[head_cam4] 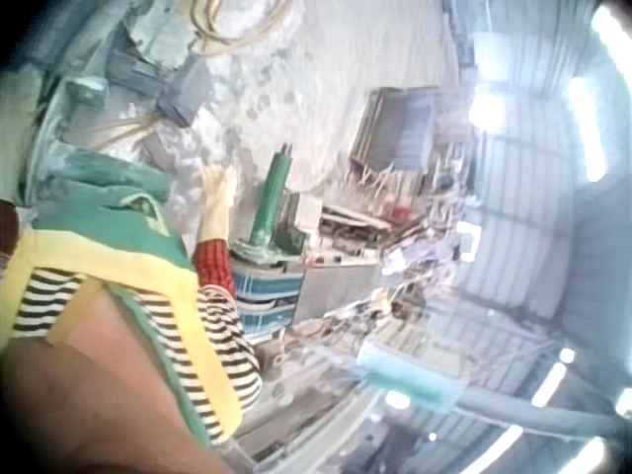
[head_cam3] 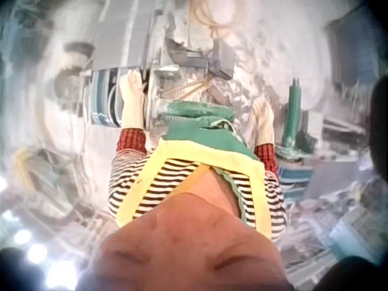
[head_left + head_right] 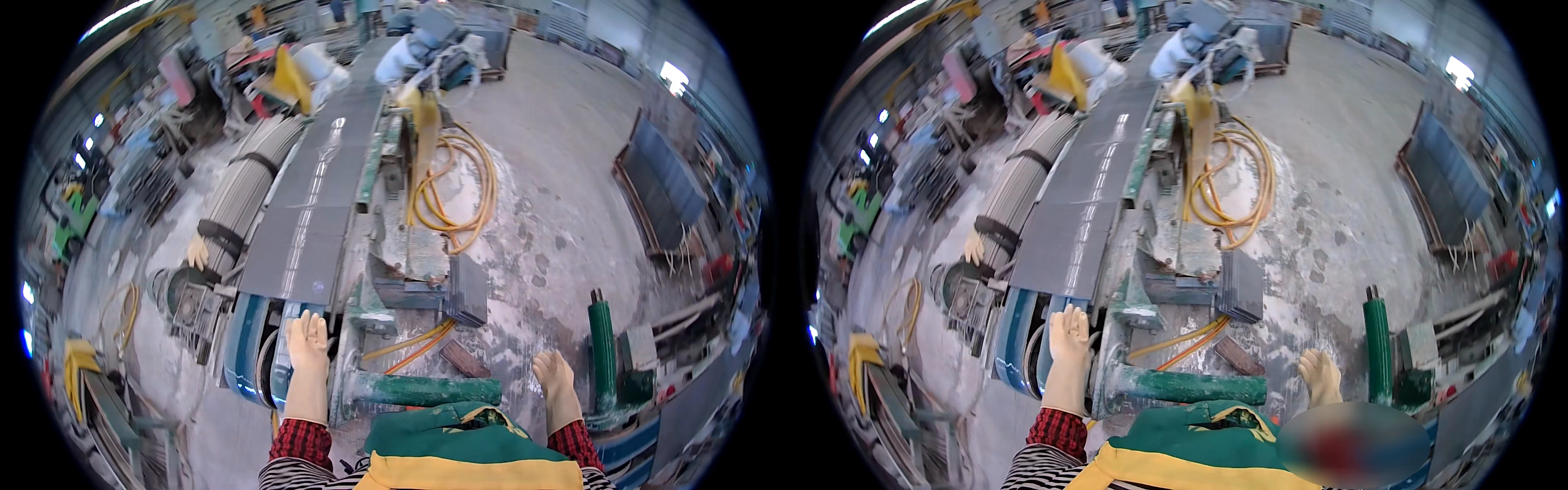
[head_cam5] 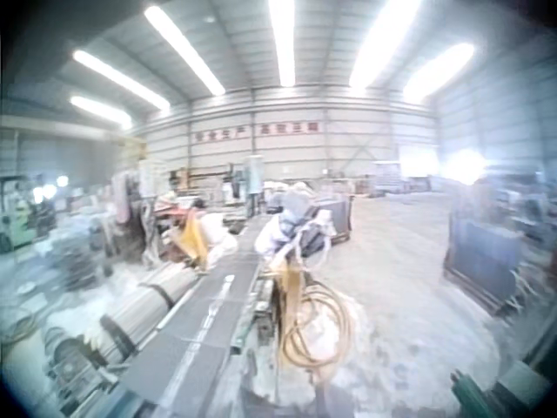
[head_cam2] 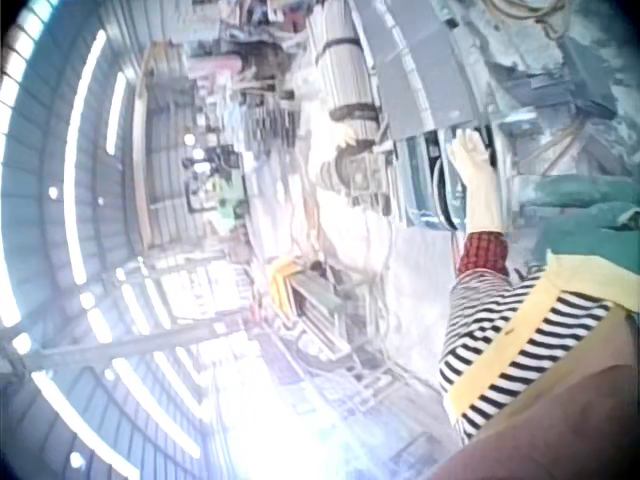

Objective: The person repeatedly picks up dark rectangular slabs and feeds them one at a time into a grinding machine. The slabs are guided through the machine and then removed from the output side. This cycle is repeated continuously throughout the clip.

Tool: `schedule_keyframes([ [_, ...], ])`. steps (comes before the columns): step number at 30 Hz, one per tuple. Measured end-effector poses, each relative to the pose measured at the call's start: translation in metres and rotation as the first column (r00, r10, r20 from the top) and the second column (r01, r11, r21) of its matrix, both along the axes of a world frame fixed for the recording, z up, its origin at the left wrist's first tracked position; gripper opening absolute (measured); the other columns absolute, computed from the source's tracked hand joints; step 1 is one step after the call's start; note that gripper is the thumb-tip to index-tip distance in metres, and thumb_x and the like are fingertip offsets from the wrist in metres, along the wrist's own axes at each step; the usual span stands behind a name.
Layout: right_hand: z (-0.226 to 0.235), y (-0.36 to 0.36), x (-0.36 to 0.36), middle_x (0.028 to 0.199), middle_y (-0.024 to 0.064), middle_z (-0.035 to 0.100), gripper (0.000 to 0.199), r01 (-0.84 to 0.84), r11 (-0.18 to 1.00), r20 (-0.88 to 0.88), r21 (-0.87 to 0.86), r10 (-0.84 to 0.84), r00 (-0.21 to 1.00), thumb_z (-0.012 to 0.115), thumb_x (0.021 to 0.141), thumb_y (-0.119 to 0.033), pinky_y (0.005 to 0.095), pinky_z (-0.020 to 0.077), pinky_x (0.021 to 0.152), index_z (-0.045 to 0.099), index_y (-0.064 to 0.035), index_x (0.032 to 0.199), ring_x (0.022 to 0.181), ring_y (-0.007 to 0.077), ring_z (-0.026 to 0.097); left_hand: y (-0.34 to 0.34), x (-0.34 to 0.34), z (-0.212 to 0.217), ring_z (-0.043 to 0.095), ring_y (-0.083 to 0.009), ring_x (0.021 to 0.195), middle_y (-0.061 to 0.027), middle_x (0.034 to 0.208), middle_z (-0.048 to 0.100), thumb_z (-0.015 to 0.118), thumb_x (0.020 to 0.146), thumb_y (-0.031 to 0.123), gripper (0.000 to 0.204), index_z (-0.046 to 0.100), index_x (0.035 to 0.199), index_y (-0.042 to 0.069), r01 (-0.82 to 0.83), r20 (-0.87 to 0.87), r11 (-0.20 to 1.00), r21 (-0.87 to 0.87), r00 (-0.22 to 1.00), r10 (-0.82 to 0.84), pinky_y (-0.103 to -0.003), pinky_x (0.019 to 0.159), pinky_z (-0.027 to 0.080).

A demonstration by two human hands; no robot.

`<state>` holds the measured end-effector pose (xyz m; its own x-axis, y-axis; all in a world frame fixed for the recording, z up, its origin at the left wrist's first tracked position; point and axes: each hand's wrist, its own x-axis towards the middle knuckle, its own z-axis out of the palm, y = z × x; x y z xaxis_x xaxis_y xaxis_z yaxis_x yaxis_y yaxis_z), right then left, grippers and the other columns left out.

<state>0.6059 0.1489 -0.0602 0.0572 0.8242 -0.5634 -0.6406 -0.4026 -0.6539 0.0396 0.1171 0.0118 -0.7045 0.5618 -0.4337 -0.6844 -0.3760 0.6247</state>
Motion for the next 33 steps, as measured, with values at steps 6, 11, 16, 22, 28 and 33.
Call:
schedule_keyframes([
  [6,0.008,0.023,-0.05,0.122,0.0198,0.062,0.044,-0.036,0.995,0.099,-0.089,0.045,0.994,0.054,0.101,-0.03,0.0435,0.0551,0.085,0.053,0.0056,0.127,0.103,0.0343,0.064,-0.008,-0.084,-0.012,0.06,-0.0274,0.11,-0.0155,0.125,0.058,0.05,0.103,0.029,0.042,0.049,0.127,-0.006,0.081,0.259,0.988,0.135,0.959,-0.114,-0.035,0.089,0.06],
  [11,0.033,0.04,-0.083,0.118,0.0185,0.064,0.042,-0.058,0.993,0.254,-0.105,0.083,0.964,0.054,0.101,-0.03,0.0421,0.0555,0.085,0.053,0.0046,0.126,0.101,0.0326,0.066,0.022,-0.127,-0.024,0.067,-0.0267,0.095,-0.0156,0.108,0.068,0.05,0.103,0.028,0.036,0.059,0.114,-0.005,0.086,0.36,0.963,0.255,0.916,-0.177,-0.035,0.079,0.063],
  [16,0.045,0.037,-0.09,0.113,0.0189,0.066,0.04,-0.03,0.996,0.336,-0.078,0.055,0.94,0.057,0.099,-0.029,0.0412,0.0562,0.081,0.055,0.0033,0.123,0.094,0.032,0.067,0.042,-0.136,-0.02,0.069,-0.0208,0.082,-0.0103,0.091,0.071,0.054,0.101,0.022,0.024,0.064,0.096,0.001,0.033,0.394,0.956,0.292,0.907,-0.152,-0.029,0.07,0.064],
  [22,0.035,0.04,-0.085,0.101,0.0158,0.069,0.032,-0.035,0.988,0.338,-0.152,0.086,0.937,0.059,0.098,-0.028,0.0378,0.0569,0.072,0.059,0.0003,0.113,0.084,0.0277,0.069,0.041,-0.128,-0.011,0.058,-0.0064,0.057,0.0036,0.066,0.056,0.062,0.098,0.023,0.015,0.061,0.091,0.01,0.029,0.269,0.991,0.128,0.961,-0.063,-0.018,0.051,0.055],
  [28,-0.017,0.054,-0.017,0.098,0.0126,0.069,0.025,-0.382,0.91,-0.271,0.163,0.413,0.87,0.061,0.097,-0.026,0.0354,0.0567,0.067,0.062,-0.003,0.105,0.08,0.0246,0.068,0.053,-0.151,0.057,0.062,-0.0163,0.07,-0.008,0.079,0.063,0.059,0.099,0.028,0.025,0.059,0.099,0.004,0.174,-0.656,0.916,-0.362,0.651,-0.384,-0.034,0.074,0.056],
  [33,-0.035,0.066,-0.04,0.092,0.0121,0.071,0.022,-0.273,0.961,0.237,-0.038,0.274,0.932,0.061,0.097,-0.024,0.0334,0.058,0.061,0.065,-0.0024,0.1,0.074,0.0239,0.07,0.109,-0.106,0.058,0.056,-0.0309,0.118,-0.0166,0.13,0.056,0.065,0.087,0.024,0.055,0.049,0.133,-0.001,0.121,0.089,0.973,0.198,0.986,-0.14,-0.043,0.105,0.044],
])
